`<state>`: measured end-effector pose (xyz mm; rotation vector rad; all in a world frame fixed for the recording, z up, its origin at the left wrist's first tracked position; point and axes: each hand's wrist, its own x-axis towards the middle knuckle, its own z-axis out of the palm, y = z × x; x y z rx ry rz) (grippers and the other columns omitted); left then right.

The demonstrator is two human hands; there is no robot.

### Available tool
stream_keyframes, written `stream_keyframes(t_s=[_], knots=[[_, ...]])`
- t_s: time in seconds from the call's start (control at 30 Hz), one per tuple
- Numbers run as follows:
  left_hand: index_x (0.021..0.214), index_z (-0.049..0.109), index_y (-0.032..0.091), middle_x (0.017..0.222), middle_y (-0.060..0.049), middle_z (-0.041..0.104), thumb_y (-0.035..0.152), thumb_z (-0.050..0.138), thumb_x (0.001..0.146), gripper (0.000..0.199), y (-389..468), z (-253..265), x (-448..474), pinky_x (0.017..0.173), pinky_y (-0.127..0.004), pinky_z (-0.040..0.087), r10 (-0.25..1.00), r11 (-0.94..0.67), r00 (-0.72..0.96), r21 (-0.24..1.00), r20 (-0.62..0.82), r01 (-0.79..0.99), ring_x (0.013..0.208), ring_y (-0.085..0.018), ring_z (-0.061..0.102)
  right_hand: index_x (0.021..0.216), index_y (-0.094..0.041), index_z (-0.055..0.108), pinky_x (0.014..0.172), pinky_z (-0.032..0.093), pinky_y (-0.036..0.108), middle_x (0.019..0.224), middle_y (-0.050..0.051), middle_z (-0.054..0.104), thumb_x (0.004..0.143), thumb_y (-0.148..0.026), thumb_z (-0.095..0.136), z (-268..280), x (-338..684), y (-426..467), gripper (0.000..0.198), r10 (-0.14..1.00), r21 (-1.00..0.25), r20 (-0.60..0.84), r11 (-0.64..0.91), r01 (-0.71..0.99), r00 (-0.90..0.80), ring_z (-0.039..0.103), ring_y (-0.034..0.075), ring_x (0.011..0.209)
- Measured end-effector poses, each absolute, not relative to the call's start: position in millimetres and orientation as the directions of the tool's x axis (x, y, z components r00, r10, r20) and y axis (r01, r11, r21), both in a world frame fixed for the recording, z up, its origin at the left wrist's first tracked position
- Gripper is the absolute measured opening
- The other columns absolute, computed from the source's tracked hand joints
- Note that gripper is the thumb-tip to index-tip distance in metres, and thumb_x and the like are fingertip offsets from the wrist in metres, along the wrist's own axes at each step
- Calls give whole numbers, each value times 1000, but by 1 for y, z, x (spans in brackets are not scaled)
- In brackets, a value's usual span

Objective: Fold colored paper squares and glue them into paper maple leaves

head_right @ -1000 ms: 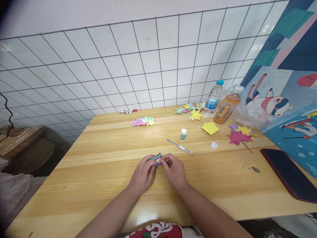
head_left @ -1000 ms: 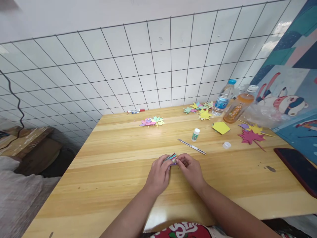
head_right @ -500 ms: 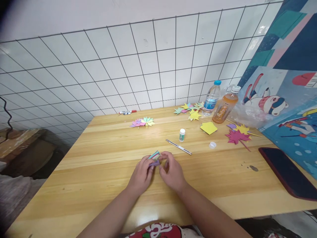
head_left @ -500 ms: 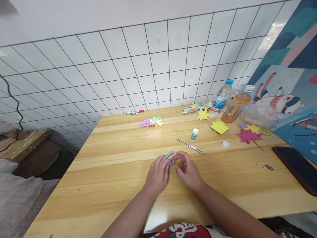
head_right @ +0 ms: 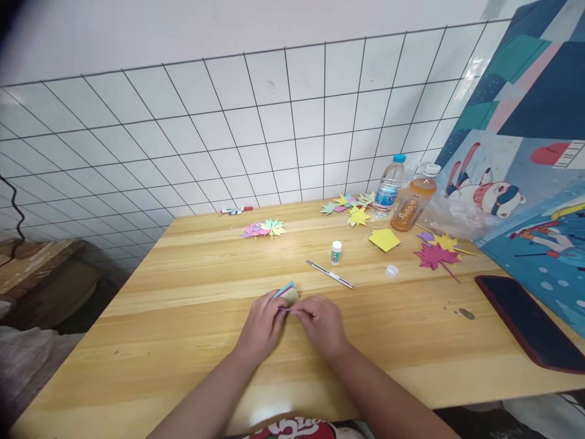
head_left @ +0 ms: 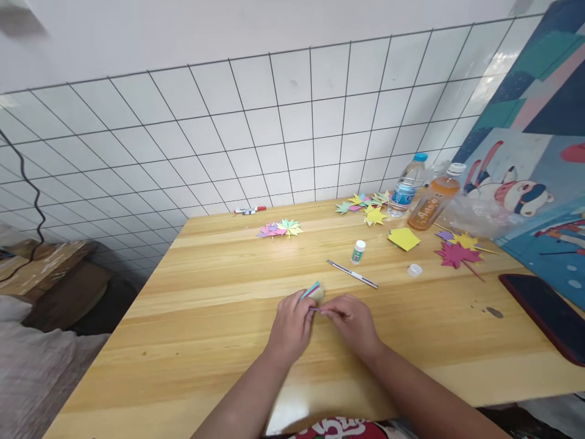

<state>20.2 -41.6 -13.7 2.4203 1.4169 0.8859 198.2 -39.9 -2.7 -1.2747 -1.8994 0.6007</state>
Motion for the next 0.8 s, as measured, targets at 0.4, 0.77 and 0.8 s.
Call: stream_keyframes(t_s=[0.4, 0.77, 0.8], knots=[[87, 50, 21, 102, -8, 57, 10, 33, 86, 20, -31, -26, 6, 81, -34, 47, 878, -449, 197, 607, 437, 656, 97, -20, 55, 76, -22, 64, 54, 38, 24, 73, 1, 68, 76, -30, 55, 1, 255, 33, 12, 993, -680, 24, -70, 730, 117, 61, 17, 65], [113, 46, 20, 104, -8, 61, 21, 37, 89, 25, -36, -27, 7, 80, -35, 49, 928, -343, 141, 639, 346, 688, 92, -20, 60, 107, -25, 62, 85, 42, 31, 104, 4, 64, 87, -22, 41, 5, 210, 3, 29, 947, -545, 306, 258, 798, -97, 56, 19, 98], [113, 47, 21, 105, -8, 61, 22, 37, 89, 25, -36, -26, 7, 81, -35, 49, 924, -355, 149, 641, 353, 681, 93, -20, 60, 103, -25, 64, 87, 42, 31, 101, 3, 66, 87, -22, 42, 4, 204, -5, 27, 941, -576, 298, 313, 755, -162, 57, 18, 97]])
